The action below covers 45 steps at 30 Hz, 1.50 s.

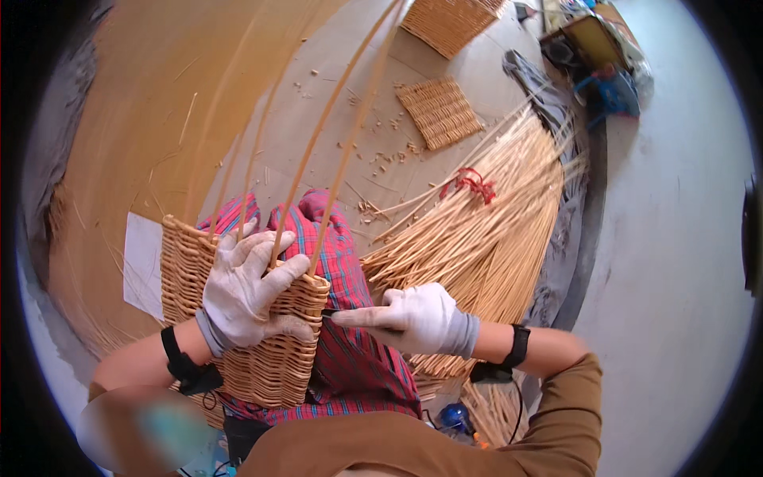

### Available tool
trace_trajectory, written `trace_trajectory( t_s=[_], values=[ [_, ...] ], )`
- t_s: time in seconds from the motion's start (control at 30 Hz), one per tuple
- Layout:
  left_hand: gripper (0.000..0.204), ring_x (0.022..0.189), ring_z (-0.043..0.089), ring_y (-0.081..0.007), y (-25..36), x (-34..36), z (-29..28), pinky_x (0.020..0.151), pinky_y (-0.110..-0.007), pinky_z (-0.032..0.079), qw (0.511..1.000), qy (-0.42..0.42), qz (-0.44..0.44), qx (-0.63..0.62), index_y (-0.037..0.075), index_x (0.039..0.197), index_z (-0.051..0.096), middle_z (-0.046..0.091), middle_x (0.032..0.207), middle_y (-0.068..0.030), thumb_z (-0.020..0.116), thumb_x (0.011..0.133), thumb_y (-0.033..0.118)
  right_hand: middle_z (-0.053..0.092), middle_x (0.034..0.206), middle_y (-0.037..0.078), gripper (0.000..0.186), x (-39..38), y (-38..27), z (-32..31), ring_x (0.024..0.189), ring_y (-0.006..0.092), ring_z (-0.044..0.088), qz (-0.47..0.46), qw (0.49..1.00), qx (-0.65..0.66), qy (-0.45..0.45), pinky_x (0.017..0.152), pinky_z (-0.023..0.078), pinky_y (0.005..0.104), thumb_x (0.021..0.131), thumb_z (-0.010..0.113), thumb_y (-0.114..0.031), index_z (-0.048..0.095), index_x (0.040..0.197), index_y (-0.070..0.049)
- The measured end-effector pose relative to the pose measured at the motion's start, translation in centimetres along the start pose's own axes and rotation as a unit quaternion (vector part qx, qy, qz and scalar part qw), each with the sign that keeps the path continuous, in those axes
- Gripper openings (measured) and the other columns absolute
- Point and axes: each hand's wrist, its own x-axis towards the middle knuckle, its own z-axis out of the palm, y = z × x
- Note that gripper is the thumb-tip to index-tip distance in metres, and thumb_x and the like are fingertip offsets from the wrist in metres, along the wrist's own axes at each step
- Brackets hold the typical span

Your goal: Weaving a wicker basket using straw strips, scissors, and an awl.

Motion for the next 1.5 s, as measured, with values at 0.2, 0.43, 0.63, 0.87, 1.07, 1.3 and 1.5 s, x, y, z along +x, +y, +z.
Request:
trace_trajectory(
  t_s=[0.2,0.43,0.63,0.87,1.07,1.3,1.5],
  values=[
    [0.102,0.134,0.055,-0.0383,0.7,-0.2,0.2,0.119,-0.062,0.035,0.998,0.055,-0.009,0.017,0.016,0.135,0.067,0.061,0.142,-0.0168,0.085,0.056,0.077,0.068,0.078,0.016,0.084,0.8,1.8,-0.3,0.07,0.0309,0.072,0.025,0.982,0.136,-0.131,0.065,0.06,0.0399,0.087,0.06,-0.004,0.049,0.158,-0.046],
    [0.101,0.136,0.054,-0.0427,1.0,-0.3,0.6,0.116,-0.061,0.038,0.998,0.049,0.013,0.032,0.014,0.132,0.069,0.061,0.144,-0.0173,0.086,0.054,0.075,0.057,0.071,-0.005,0.093,-0.7,4.6,4.6,0.058,0.0077,0.053,0.098,0.606,0.736,-0.285,0.049,0.045,0.0268,0.095,0.07,-0.004,0.024,0.173,-0.028],
    [0.109,0.141,0.052,-0.0441,-0.6,-2.5,0.7,0.123,-0.062,0.032,0.993,0.118,-0.025,0.0,0.007,0.148,0.054,0.061,0.15,-0.019,0.072,0.073,0.084,0.066,0.09,-0.003,0.082,0.4,4.0,3.9,0.059,0.0039,0.052,0.041,0.556,0.8,-0.223,0.048,0.04,0.0214,0.107,0.068,-0.039,0.021,0.172,-0.024],
    [0.114,0.155,0.035,-0.0461,0.5,-3.6,1.7,0.128,-0.062,0.02,0.991,0.013,-0.054,0.121,0.01,0.162,0.042,0.044,0.165,-0.0215,0.054,0.083,0.091,0.077,0.099,0.008,0.053,-7.3,17.6,25.4,0.08,0.0134,0.072,0.434,0.781,0.421,0.159,0.068,0.059,0.0282,0.104,0.062,-0.046,0.067,0.141,-0.008],
    [0.112,0.157,0.032,-0.0452,0.6,-2.4,2.3,0.128,-0.062,0.018,0.995,0.021,-0.045,0.087,0.01,0.163,0.042,0.042,0.167,-0.0214,0.054,0.084,0.09,0.078,0.093,0.009,0.039,-13.3,30.0,27.4,0.076,0.0151,0.071,0.534,0.694,0.282,0.393,0.069,0.058,0.032,0.101,0.065,-0.03,0.074,0.124,0.0],
    [0.112,0.155,0.035,-0.0454,0.3,-3.6,0.4,0.128,-0.061,0.02,0.992,0.008,-0.047,0.118,0.008,0.16,0.045,0.042,0.166,-0.0225,0.054,0.085,0.09,0.075,0.116,0.029,0.044,-3.3,31.3,20.6,0.112,0.046,0.072,0.692,0.651,0.246,0.193,0.095,0.059,0.0507,0.093,0.065,-0.035,0.077,0.114,0.001],
    [0.113,0.155,0.035,-0.0456,0.7,-3.6,1.5,0.128,-0.061,0.021,0.991,0.013,-0.064,0.115,0.007,0.16,0.045,0.045,0.164,-0.0223,0.052,0.086,0.091,0.074,0.12,0.028,0.045,-3.1,34.7,22.6,0.115,0.0443,0.071,0.684,0.61,0.211,0.34,0.096,0.058,0.0489,0.09,0.068,-0.037,0.077,0.12,-0.003]
  ],
)
